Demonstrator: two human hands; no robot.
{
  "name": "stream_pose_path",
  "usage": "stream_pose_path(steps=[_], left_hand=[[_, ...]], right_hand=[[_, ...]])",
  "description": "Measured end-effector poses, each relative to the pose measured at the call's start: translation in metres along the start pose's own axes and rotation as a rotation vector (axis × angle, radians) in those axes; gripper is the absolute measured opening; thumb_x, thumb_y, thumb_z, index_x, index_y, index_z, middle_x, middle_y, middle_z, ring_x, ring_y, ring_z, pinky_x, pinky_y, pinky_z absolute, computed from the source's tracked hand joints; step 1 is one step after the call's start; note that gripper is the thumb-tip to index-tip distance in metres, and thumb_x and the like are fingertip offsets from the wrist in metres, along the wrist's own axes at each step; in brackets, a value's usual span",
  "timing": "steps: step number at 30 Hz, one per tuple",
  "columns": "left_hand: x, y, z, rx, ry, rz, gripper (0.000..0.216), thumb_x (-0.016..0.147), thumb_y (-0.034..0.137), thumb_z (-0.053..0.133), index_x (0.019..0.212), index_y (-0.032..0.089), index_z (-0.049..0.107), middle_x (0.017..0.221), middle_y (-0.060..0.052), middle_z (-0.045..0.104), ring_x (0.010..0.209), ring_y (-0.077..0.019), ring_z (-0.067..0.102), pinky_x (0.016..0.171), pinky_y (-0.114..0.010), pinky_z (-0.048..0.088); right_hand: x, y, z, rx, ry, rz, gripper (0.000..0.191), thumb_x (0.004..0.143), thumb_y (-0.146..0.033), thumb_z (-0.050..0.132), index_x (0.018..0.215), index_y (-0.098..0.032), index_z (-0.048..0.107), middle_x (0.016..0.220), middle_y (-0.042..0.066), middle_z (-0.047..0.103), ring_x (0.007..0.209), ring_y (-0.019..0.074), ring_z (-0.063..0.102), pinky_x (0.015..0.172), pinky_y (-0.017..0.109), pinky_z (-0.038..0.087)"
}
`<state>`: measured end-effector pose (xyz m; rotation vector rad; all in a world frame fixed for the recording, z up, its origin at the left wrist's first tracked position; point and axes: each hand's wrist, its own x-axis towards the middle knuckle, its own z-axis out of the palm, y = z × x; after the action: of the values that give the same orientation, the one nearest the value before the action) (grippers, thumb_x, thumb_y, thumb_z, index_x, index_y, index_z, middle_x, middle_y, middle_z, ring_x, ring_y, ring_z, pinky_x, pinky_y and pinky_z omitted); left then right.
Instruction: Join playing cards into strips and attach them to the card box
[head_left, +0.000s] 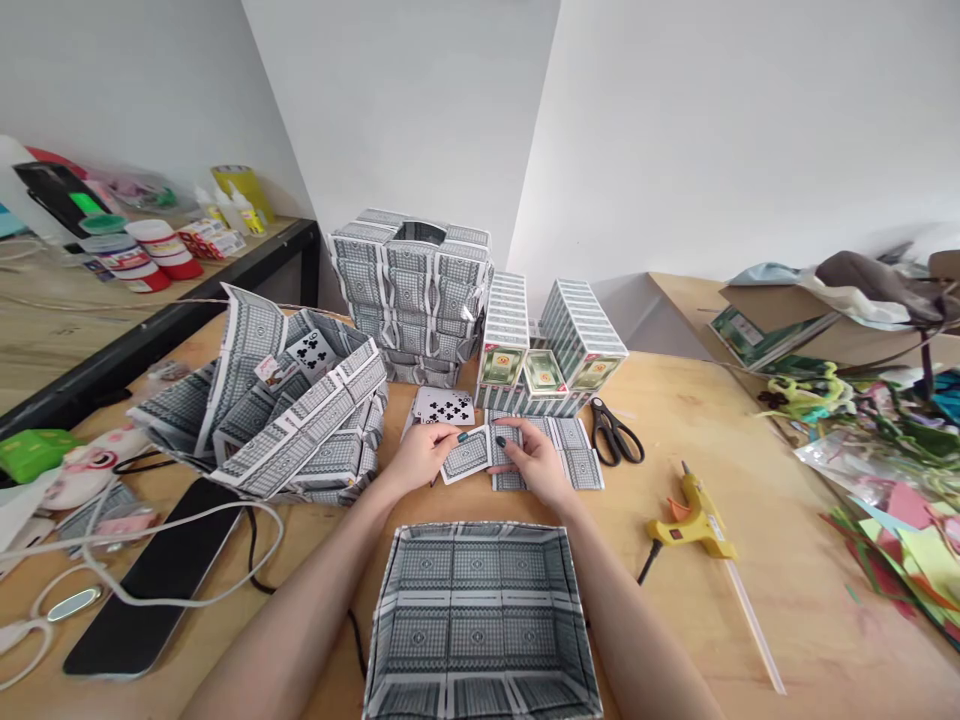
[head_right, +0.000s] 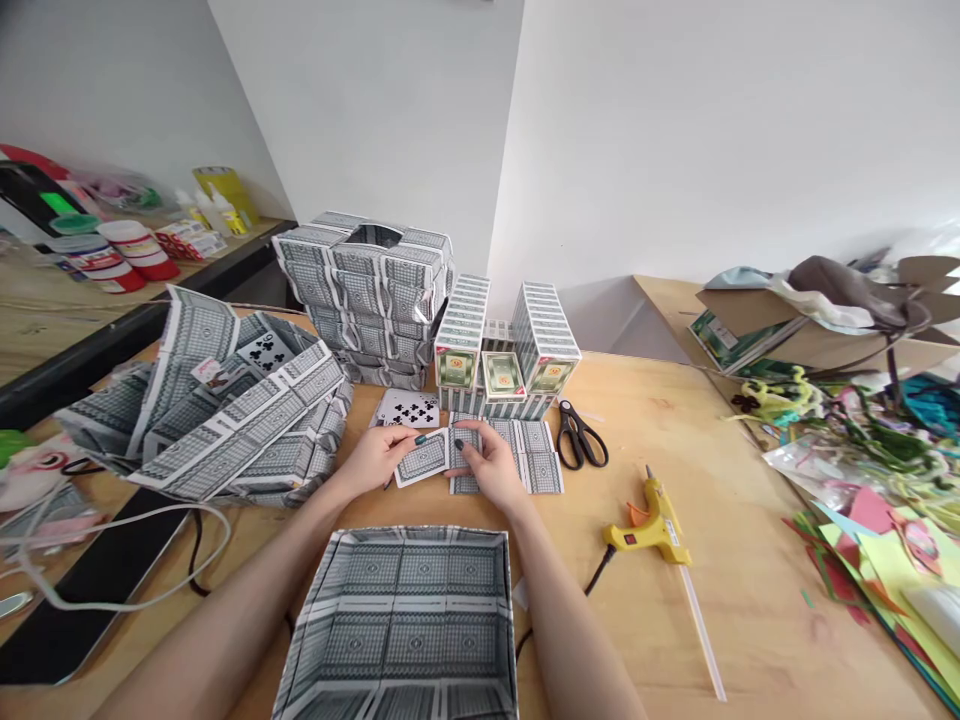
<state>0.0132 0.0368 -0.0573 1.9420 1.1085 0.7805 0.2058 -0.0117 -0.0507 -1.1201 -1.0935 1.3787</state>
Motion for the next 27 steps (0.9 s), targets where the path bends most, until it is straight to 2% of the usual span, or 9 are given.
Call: stream_pose_path(steps=[10,17,22,27], left_hand=[[-0.002,0.005,0.005,0.014,-0.046,0.039,0.025,0.080,0.027,0.045,0.078,0.017,0.068,0.069,-0.002,0.067,0.062,-0.0151,0.058,0.055,-0.023,0.044],[0.000,0.006,0.009,0.040,0.016,0.038,0.022,0.081,0.024,0.044,0.076,0.016,0.063,0.068,-0.001,0.064,0.060,-0.0129,0.054,0.055,-0.022,0.041],[-0.001,0.007,0.009,0.033,0.009,0.012,0.021,0.081,0.025,0.043,0.073,0.015,0.060,0.063,0.000,0.060,0.056,-0.0120,0.051,0.052,-0.022,0.037],[-0.002,0.010,0.010,0.031,0.019,0.004,0.021,0.081,0.028,0.042,0.076,0.016,0.059,0.067,0.000,0.060,0.060,-0.0128,0.052,0.055,-0.022,0.037]], right_hand=[[-0.002,-0.001,-0.002,-0.031,-0.068,0.089,0.028,0.068,-0.033,0.062,0.095,-0.024,0.060,0.092,0.001,0.052,0.072,0.0158,0.057,0.055,0.034,0.058],[-0.003,-0.003,0.006,0.007,-0.114,0.059,0.030,0.069,-0.031,0.061,0.098,-0.025,0.056,0.097,0.000,0.049,0.079,0.0152,0.054,0.062,0.034,0.058],[-0.002,-0.001,0.008,-0.015,-0.153,0.063,0.032,0.071,-0.031,0.061,0.102,-0.025,0.053,0.098,0.001,0.047,0.079,0.0149,0.053,0.064,0.034,0.058],[-0.001,0.003,0.006,-0.011,-0.170,0.054,0.033,0.072,-0.031,0.061,0.104,-0.027,0.052,0.097,0.001,0.046,0.078,0.0151,0.053,0.066,0.036,0.059]])
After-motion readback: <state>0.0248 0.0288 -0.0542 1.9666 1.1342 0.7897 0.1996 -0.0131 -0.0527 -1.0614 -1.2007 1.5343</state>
